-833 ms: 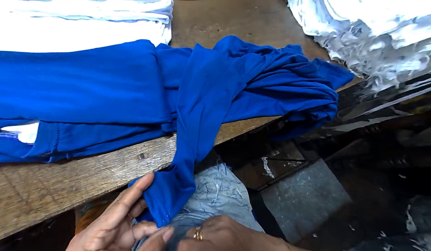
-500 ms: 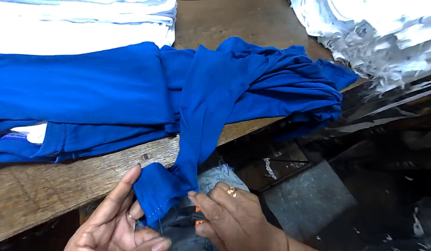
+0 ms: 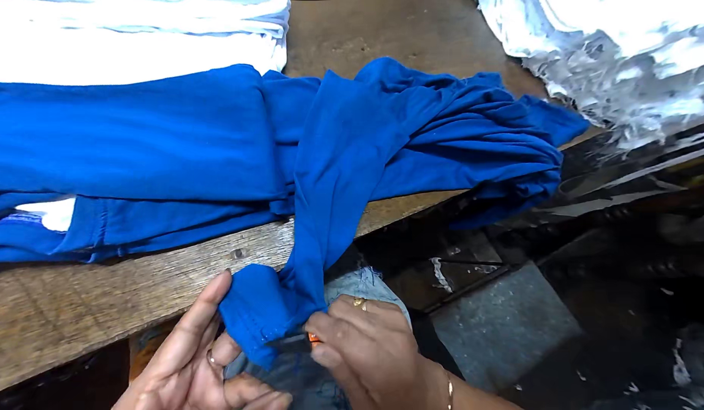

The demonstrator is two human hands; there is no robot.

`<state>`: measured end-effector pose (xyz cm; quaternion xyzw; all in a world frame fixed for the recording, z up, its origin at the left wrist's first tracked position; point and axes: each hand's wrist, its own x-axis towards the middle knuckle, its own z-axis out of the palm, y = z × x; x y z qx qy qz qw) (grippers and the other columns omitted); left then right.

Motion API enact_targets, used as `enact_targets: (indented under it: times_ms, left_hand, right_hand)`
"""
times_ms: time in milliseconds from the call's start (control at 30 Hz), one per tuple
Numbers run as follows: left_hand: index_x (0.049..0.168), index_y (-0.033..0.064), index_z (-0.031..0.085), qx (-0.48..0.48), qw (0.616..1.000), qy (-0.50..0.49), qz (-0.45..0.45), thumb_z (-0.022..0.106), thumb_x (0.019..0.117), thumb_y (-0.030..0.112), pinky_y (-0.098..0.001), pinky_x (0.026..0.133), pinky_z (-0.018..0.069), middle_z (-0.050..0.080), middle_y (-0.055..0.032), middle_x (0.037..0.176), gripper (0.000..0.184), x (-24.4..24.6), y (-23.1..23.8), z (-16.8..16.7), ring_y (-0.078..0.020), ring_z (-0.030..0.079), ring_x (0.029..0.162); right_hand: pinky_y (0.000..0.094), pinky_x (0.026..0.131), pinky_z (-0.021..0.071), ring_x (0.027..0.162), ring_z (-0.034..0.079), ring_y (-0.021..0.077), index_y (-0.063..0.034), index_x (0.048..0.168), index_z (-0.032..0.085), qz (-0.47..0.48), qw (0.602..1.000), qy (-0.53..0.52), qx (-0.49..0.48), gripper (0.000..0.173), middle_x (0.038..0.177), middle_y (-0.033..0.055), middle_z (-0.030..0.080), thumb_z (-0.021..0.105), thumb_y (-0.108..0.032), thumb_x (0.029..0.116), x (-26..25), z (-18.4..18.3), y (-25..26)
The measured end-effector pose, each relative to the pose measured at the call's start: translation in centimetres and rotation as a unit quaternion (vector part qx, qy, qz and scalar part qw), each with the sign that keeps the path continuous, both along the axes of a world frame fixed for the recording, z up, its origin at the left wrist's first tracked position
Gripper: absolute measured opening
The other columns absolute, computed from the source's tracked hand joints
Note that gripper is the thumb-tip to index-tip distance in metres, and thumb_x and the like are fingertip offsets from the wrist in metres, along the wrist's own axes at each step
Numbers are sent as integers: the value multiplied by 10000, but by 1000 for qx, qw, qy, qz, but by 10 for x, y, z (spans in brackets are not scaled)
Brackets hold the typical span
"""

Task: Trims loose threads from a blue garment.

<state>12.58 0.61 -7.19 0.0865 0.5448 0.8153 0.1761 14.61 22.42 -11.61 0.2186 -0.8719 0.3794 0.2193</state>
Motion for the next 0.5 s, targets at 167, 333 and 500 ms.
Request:
enact_targets:
  times_ms: [167, 333, 500]
  left_hand:
    - [1576, -42, 267, -33, 999, 30, -17, 691, 861, -50, -409, 747, 659, 502, -171, 1501, 831, 1, -4, 6, -296, 688, 1122]
    - [1569, -68, 262, -26, 998, 49, -34, 596, 946, -12, -501, 891, 635, 498, -198, 1505, 709, 4, -2, 6, -337, 683, 1152]
    - [1533, -86, 343, -46, 998, 38, 13, 509, 1026, 32, -483, 916, 624, 607, -158, 1387, 546, 4, 2, 1, -273, 709, 1075]
  right_hand:
    - [148, 630, 478, 706, 543, -8, 11, 1178, 651, 78, 944, -147, -285, 375, 852, 16, 629, 549, -333, 1070, -9, 14, 4]
    - [173, 661, 573, 749, 652, 43, 58, 996, 731, 86, 942, -135, -295, 184, 856, 62, 710, 804, -38, 856, -20, 19, -8]
    - [206, 624, 516, 692, 611, 77, 0, 927, 710, 125, 981, -43, -142, 131, 759, 49, 651, 602, -58, 973, -21, 25, -2]
